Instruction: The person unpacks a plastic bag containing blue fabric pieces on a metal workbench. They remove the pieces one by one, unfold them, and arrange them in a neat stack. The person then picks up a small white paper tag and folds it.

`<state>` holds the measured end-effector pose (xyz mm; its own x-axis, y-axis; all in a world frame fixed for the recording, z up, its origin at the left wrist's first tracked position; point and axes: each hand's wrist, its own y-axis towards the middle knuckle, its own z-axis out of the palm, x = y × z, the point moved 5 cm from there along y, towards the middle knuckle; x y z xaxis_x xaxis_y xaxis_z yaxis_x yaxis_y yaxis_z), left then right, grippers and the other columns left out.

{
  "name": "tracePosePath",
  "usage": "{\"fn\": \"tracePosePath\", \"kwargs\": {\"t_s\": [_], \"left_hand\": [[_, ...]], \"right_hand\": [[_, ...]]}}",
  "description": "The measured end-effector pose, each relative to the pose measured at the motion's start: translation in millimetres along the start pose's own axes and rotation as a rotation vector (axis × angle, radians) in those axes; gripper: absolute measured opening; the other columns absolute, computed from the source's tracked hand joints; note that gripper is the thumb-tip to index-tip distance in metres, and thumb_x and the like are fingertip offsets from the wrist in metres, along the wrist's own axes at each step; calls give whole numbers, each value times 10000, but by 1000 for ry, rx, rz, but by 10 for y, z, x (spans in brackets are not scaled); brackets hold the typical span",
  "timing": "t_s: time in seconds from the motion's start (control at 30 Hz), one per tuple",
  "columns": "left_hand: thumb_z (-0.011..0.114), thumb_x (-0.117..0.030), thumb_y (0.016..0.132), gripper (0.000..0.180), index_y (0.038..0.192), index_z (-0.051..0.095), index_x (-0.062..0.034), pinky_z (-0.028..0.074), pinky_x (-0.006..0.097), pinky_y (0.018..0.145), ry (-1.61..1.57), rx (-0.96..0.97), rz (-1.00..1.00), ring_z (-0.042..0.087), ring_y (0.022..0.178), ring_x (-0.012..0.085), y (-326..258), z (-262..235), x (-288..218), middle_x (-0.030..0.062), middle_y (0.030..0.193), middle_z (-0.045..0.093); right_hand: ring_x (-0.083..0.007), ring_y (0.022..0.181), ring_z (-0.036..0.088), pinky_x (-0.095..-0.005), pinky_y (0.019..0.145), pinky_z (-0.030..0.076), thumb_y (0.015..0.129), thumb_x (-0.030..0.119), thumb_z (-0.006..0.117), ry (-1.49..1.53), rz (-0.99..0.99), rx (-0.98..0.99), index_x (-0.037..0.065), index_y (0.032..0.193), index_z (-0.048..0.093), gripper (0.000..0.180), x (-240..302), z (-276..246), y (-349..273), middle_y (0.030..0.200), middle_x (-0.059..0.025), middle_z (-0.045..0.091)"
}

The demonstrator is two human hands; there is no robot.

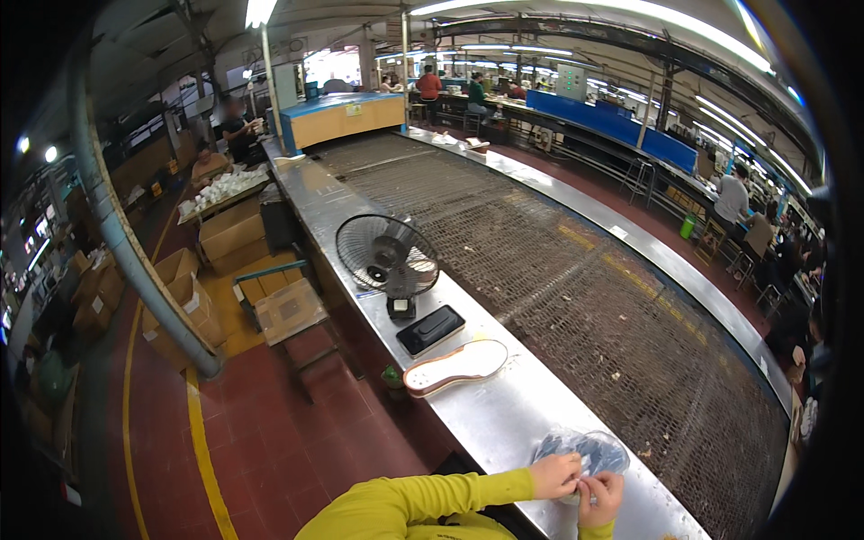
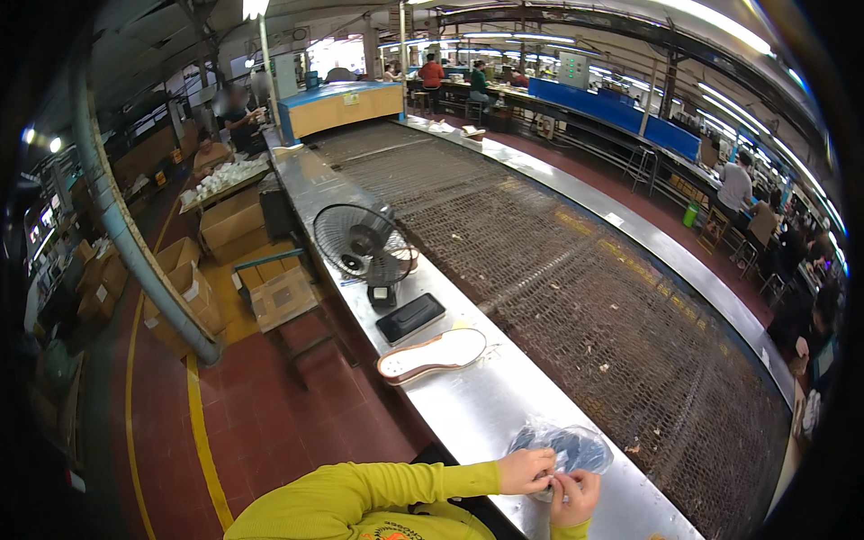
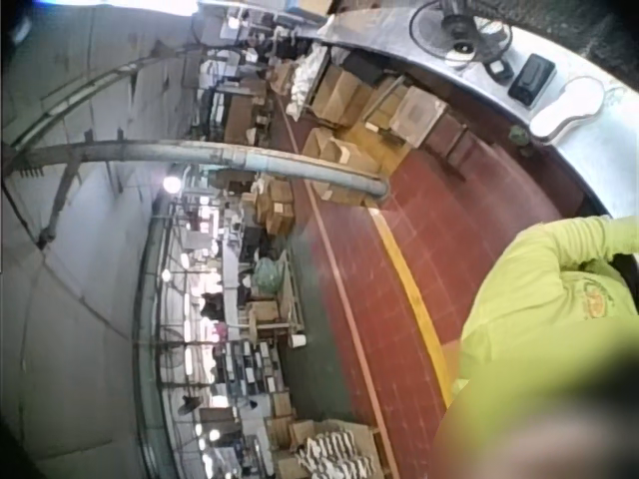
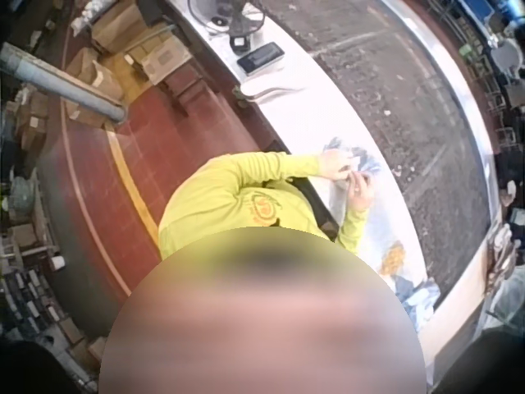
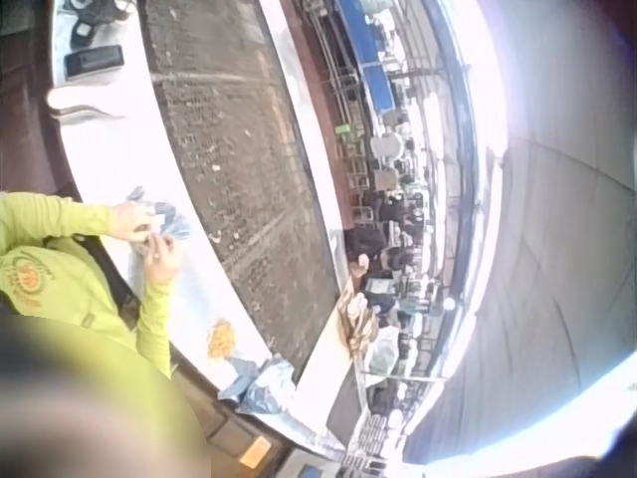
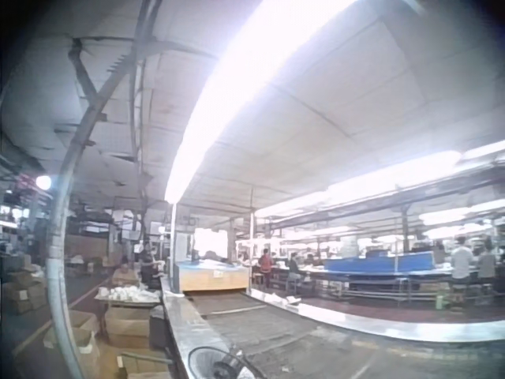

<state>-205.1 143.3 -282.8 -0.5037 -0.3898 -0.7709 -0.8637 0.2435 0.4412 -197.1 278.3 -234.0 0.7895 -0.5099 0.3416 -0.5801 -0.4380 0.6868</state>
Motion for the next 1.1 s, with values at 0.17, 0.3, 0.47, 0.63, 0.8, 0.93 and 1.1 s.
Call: {"fn": "tracePosePath", "kwargs": {"t_s": [0.17, 0.3, 0.47, 0.63, 0.8, 0.93, 1.1], "left_hand": [[601, -135, 825, 137, 818, 548, -10, 493, 363, 614, -76, 30, -22, 602, 676, 275, -49, -23, 35, 114, 849, 526], [602, -127, 824, 132, 807, 548, -9, 491, 354, 595, -132, 64, -16, 598, 656, 273, -64, -19, 17, 115, 851, 522], [620, -122, 824, 137, 797, 548, -8, 498, 317, 581, -158, 108, -41, 609, 633, 224, 5, -84, -31, 97, 865, 522], [642, -124, 818, 149, 840, 560, -3, 503, 274, 643, -385, 218, -112, 593, 704, 177, 58, -148, -34, 72, 908, 510], [669, -95, 777, 158, 845, 559, -6, 496, 295, 719, -433, 258, 23, 559, 838, 205, 60, -185, -20, 87, 938, 503], [676, -82, 749, 166, 825, 549, -6, 479, 321, 685, -321, 256, 17, 545, 812, 229, 53, -68, 31, 105, 920, 495], [657, -106, 774, 142, 793, 555, -10, 447, 340, 644, -322, 267, -21, 547, 762, 235, 97, 4, 167, 100, 851, 508]], "right_hand": [[-335, 736, 589, -388, 638, 481, 818, 53, 667, -25, 36, 210, 48, 953, 661, 135, 97, -58, 24, 857, -149, 626], [-338, 800, 590, -396, 692, 483, 817, 79, 677, -24, 137, 376, 42, 971, 637, 163, 14, 53, -60, 917, -156, 622], [-281, 729, 549, -372, 645, 447, 674, 50, 660, 51, 254, 305, 22, 742, 619, 84, -183, 157, -111, 815, -129, 591], [-260, 888, 563, -363, 822, 432, 673, 60, 653, 353, 552, 219, 4, 702, 610, 76, -354, 47, -156, 910, -143, 618], [-248, 876, 554, -361, 844, 405, 705, 66, 638, 616, 711, 267, 8, 694, 600, 70, -296, 96, -77, 888, -136, 590], [-342, 899, 575, -412, 780, 471, 806, 98, 694, 261, 255, 245, 39, 978, 635, 192, 29, -68, 111, 1011, -160, 606], [-312, 887, 584, -374, 780, 469, 807, 67, 698, 41, -41, 299, 85, 1138, 647, 335, 275, -87, 189, 997, -144, 623]]}}
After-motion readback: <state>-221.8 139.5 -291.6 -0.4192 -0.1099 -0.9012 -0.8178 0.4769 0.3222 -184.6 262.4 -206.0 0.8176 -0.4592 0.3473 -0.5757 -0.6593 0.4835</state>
